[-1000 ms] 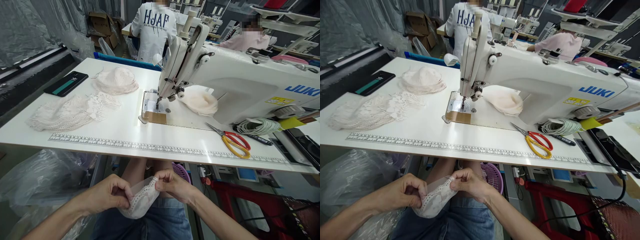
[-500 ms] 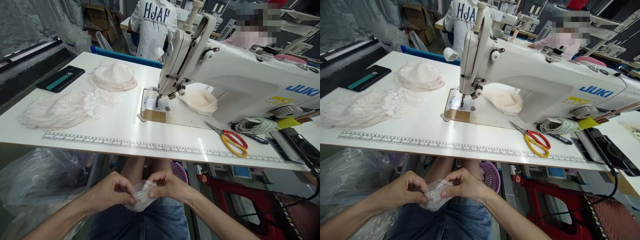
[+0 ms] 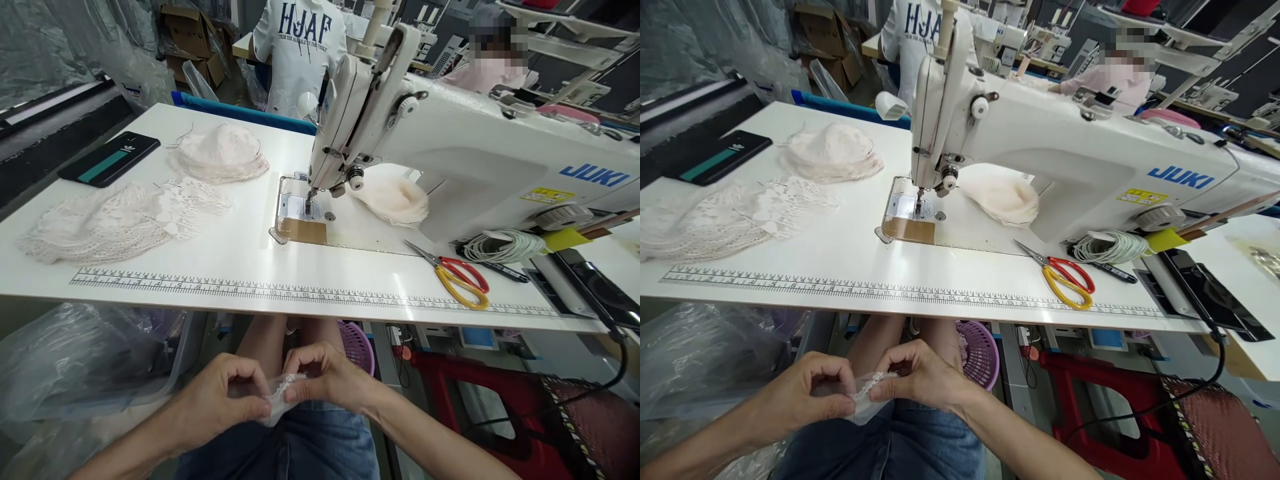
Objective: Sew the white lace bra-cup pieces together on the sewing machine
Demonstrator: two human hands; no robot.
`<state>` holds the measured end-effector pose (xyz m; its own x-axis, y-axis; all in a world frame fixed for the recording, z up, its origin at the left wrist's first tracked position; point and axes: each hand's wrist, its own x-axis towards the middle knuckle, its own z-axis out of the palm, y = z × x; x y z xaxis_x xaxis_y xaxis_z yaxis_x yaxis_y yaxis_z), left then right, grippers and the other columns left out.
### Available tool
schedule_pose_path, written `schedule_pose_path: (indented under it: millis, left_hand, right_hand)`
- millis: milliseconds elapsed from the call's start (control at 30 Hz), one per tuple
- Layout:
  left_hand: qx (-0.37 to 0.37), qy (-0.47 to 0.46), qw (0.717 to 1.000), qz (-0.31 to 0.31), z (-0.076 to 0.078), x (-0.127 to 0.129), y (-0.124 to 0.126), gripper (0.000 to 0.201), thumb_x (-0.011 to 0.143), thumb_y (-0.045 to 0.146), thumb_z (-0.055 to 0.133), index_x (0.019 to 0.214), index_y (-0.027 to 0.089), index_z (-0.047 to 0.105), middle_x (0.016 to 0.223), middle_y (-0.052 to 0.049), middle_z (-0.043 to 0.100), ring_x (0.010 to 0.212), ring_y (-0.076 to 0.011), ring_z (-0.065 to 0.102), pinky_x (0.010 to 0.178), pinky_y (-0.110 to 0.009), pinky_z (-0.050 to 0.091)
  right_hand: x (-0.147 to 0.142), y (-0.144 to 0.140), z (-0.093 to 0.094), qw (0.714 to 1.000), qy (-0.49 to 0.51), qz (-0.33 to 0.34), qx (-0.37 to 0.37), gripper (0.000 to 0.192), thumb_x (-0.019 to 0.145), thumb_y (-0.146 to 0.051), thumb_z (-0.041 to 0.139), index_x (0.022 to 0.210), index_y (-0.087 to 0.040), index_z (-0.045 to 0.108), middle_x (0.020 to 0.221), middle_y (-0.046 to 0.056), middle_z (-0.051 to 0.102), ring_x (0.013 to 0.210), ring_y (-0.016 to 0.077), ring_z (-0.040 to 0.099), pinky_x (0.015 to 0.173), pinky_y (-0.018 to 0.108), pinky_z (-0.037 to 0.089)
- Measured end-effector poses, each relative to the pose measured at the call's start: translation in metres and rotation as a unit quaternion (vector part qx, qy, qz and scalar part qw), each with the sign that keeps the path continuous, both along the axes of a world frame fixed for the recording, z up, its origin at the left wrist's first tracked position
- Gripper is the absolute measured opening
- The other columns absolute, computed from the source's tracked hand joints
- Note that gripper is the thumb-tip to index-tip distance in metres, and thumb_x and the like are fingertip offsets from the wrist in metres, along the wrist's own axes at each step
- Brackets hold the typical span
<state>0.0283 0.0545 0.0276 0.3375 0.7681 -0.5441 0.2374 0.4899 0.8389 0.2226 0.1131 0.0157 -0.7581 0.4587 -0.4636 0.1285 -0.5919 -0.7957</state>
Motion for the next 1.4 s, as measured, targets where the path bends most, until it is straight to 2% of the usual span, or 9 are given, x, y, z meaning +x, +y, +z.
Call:
schedule_pose_path:
  millis: [133,300,433,700,833,1033,1300,1400]
  left_hand:
    - [-0.017,0.001,1.000,-0.012,0.005,-0.003,-0.001,0.011,0.067,0.023,0.068,0.062,0.015,0.063,0.057,0.005,0.052,0.058,-0.0101,0.044,0.055,-0.019,0.031]
    - [-0.073,-0.034,0.997,-0.014,0.001,-0.002,-0.002,0.019,0.065,0.028,0.070,0.079,0.015,0.068,0.058,0.007,0.047,0.057,-0.0101,0.039,0.054,-0.020,0.028]
    - [-0.050,-0.021,0.998,-0.020,-0.003,0.000,-0.001,0.015,0.067,0.029,0.069,0.067,0.014,0.069,0.058,0.006,0.044,0.057,-0.0097,0.036,0.052,-0.021,0.025]
    - [-0.057,-0.036,0.997,-0.028,-0.006,-0.013,-0.005,0.015,0.069,0.029,0.070,0.064,0.015,0.069,0.068,0.001,0.055,0.066,-0.0135,0.049,0.062,-0.022,0.035]
    - [-0.061,-0.022,0.997,-0.043,-0.007,-0.010,-0.006,0.020,0.067,0.033,0.072,0.072,0.014,0.069,0.061,0.004,0.049,0.061,-0.0109,0.042,0.055,-0.020,0.029]
    - [-0.079,0.008,0.997,0.000,-0.010,0.009,-0.004,0.024,0.068,0.035,0.068,0.069,0.011,0.064,0.056,0.005,0.044,0.055,-0.0093,0.036,0.050,-0.020,0.025]
    - [-0.033,0.050,0.998,-0.016,-0.010,0.008,-0.006,0.023,0.074,0.035,0.060,0.074,0.013,0.066,0.063,0.003,0.051,0.060,-0.0112,0.041,0.054,-0.021,0.028]
    - [0.019,0.086,0.996,-0.006,-0.011,0.011,-0.008,0.019,0.075,0.032,0.056,0.073,0.015,0.066,0.063,0.002,0.052,0.060,-0.0122,0.044,0.057,-0.021,0.031]
  right_hand:
    - [0.000,-0.002,-0.004,0.999,0.007,0.000,-0.033,0.032,0.053,-0.035,0.083,0.067,-0.011,0.067,0.066,-0.002,0.061,0.058,0.0071,0.051,0.058,0.021,0.039]
    - [0.000,-0.004,-0.007,1.000,-0.008,0.007,-0.024,0.035,0.052,-0.035,0.083,0.069,-0.011,0.065,0.066,-0.003,0.059,0.059,0.0070,0.050,0.060,0.021,0.038]
    - [0.003,-0.005,-0.009,1.000,-0.013,0.008,-0.001,0.036,0.052,-0.034,0.084,0.073,-0.013,0.064,0.066,-0.004,0.057,0.062,0.0077,0.049,0.061,0.021,0.037]
    - [0.010,-0.005,-0.013,0.998,-0.016,0.060,-0.007,0.032,0.058,-0.038,0.080,0.076,-0.013,0.069,0.069,-0.002,0.061,0.061,0.0087,0.051,0.063,0.022,0.041]
    - [0.006,-0.007,-0.011,0.996,-0.018,0.077,0.046,0.031,0.063,-0.040,0.077,0.075,-0.012,0.068,0.066,-0.002,0.059,0.057,0.0078,0.049,0.058,0.020,0.039]
    - [0.010,-0.012,-0.013,0.991,-0.023,0.068,0.115,0.034,0.072,-0.047,0.068,0.078,-0.013,0.066,0.070,0.000,0.060,0.064,0.0105,0.052,0.058,0.021,0.039]
    - [0.018,-0.014,-0.013,0.993,-0.028,0.008,0.115,0.033,0.077,-0.044,0.065,0.076,-0.011,0.064,0.065,-0.001,0.054,0.058,0.0080,0.046,0.055,0.020,0.035]
    - [0.023,-0.016,-0.011,0.986,-0.032,-0.001,0.166,0.029,0.080,-0.041,0.063,0.076,-0.012,0.063,0.066,0.000,0.054,0.059,0.0084,0.046,0.055,0.020,0.036]
